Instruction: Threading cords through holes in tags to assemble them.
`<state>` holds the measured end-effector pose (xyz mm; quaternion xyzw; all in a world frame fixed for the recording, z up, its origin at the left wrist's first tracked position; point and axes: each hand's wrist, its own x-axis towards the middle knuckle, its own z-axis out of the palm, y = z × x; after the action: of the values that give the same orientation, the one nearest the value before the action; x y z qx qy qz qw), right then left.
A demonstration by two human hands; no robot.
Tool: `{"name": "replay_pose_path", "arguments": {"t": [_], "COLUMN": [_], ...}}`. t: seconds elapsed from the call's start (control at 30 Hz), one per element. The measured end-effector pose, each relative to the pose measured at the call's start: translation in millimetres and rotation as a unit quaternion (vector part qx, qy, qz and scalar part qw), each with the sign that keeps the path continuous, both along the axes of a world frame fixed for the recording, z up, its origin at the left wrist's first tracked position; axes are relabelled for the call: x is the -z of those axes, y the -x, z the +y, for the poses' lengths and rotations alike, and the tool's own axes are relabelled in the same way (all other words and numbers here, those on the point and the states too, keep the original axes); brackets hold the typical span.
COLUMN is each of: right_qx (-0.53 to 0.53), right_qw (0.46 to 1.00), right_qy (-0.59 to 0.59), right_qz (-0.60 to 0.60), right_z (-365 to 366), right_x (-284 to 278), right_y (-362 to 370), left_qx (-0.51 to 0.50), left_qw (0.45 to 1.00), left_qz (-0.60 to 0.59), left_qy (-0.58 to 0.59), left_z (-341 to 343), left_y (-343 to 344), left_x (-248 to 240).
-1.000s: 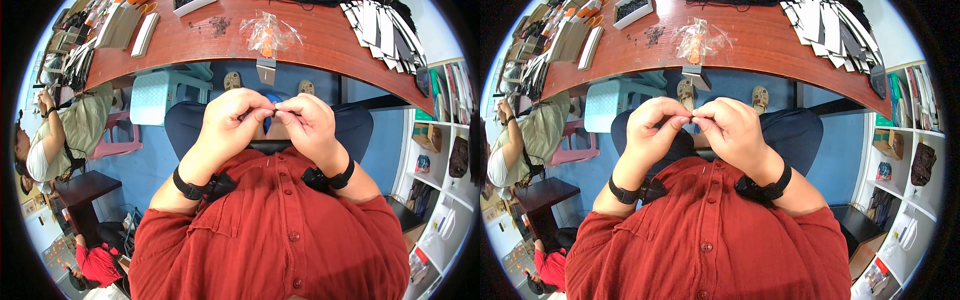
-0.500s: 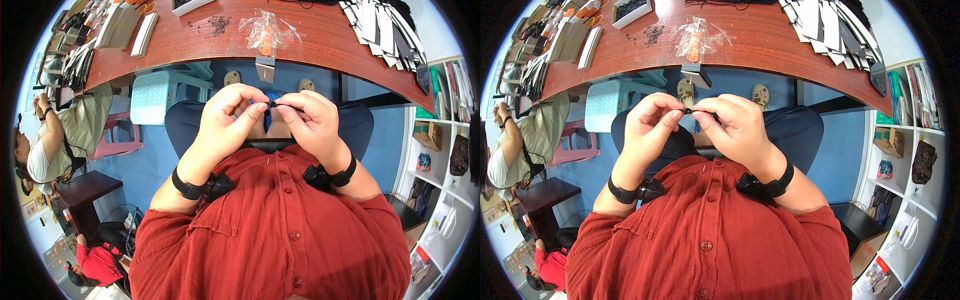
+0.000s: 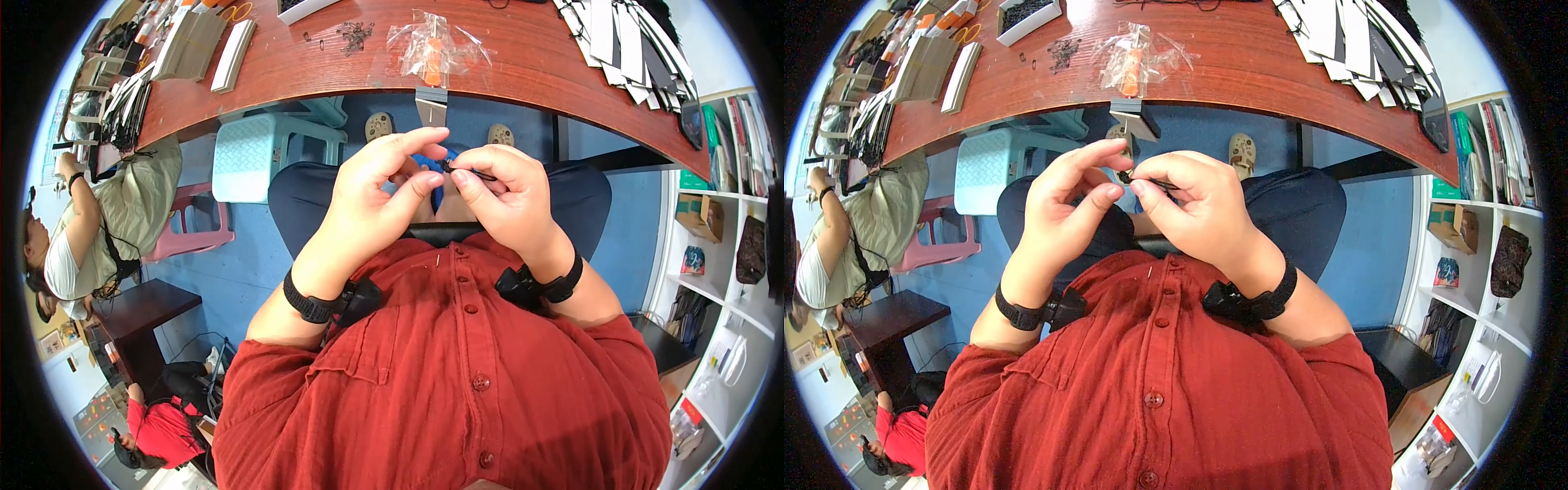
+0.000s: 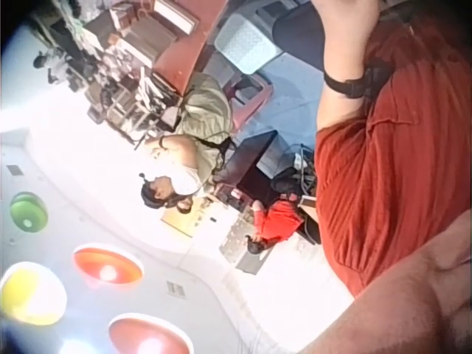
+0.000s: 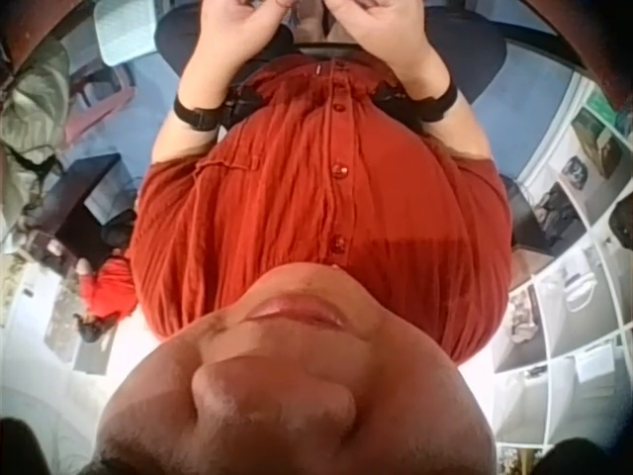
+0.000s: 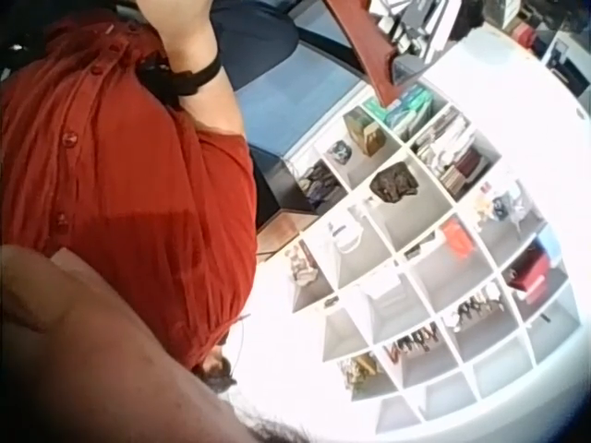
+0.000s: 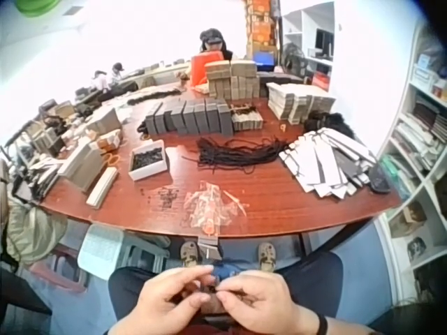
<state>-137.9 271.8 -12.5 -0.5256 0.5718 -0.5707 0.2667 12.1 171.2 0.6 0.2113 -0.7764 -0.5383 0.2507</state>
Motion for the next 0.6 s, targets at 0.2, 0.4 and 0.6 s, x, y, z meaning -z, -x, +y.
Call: {"name": "replay_pose_path", "arguments": {"t": [0.2,0.4,0.6], "right_qx": [-0.037,-0.049,-0.047], "right_qw": [0.991,0.976,0.961], "right_qy": [-0.024,-0.050,-0.107], "right_qz": [-0.125,-0.204,-0.250], "right_z": [1.5,-0.3,-2.2], "right_x": [2.8,9.6,10.6], "right_y": [0.2,-0.6,-5.2], "left_qx": [-0.021,-0.038,-0.048], "left_qw": [0.999,0.996,0.985], "left_qz": [-0.002,-0.002,0.024], "left_qy": [0.047,-0.077,-0.163], "left_z": [-1.6,1.6,5.4], "left_y": [-0.7,-0.5,4.7], "left_x": [4.2,6.6,8.1]}}
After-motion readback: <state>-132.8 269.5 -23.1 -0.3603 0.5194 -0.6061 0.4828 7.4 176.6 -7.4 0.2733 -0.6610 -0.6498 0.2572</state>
